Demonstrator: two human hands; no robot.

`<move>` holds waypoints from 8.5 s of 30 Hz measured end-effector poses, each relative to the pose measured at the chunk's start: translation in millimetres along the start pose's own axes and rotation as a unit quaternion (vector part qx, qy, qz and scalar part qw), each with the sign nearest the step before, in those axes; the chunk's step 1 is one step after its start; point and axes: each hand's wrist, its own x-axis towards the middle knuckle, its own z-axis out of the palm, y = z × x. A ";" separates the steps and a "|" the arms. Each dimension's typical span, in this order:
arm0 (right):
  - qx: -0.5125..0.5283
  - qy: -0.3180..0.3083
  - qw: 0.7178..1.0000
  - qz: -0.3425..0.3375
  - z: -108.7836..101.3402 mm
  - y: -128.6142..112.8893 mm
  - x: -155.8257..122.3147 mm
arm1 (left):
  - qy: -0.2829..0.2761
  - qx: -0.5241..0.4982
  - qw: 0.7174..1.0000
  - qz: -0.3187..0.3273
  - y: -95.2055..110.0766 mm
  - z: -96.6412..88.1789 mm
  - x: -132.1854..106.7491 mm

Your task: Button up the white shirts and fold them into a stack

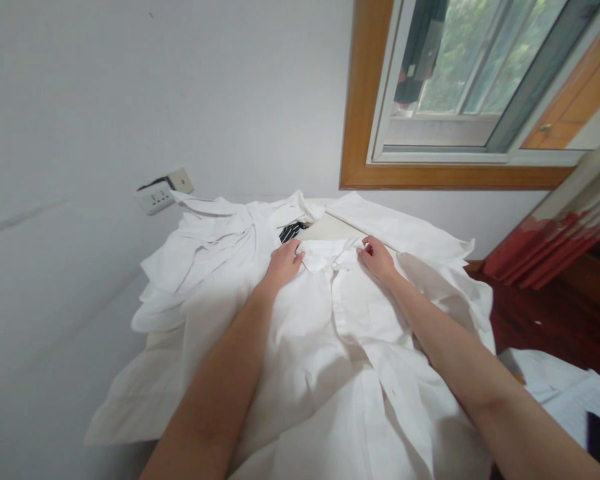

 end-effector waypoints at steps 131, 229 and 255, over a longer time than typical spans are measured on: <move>0.073 -0.074 0.995 -0.012 13.6 -67.9 -23.5 | -0.148 0.108 0.983 -0.020 88.8 -0.9 -11.7; 0.174 -0.114 0.978 -0.021 28.5 -63.1 -25.2 | -0.134 -0.155 0.974 -0.097 69.1 2.6 -2.9; 0.113 -0.098 0.985 -0.082 30.6 -60.0 -26.8 | -0.132 -0.129 0.976 -0.116 69.2 6.5 -2.4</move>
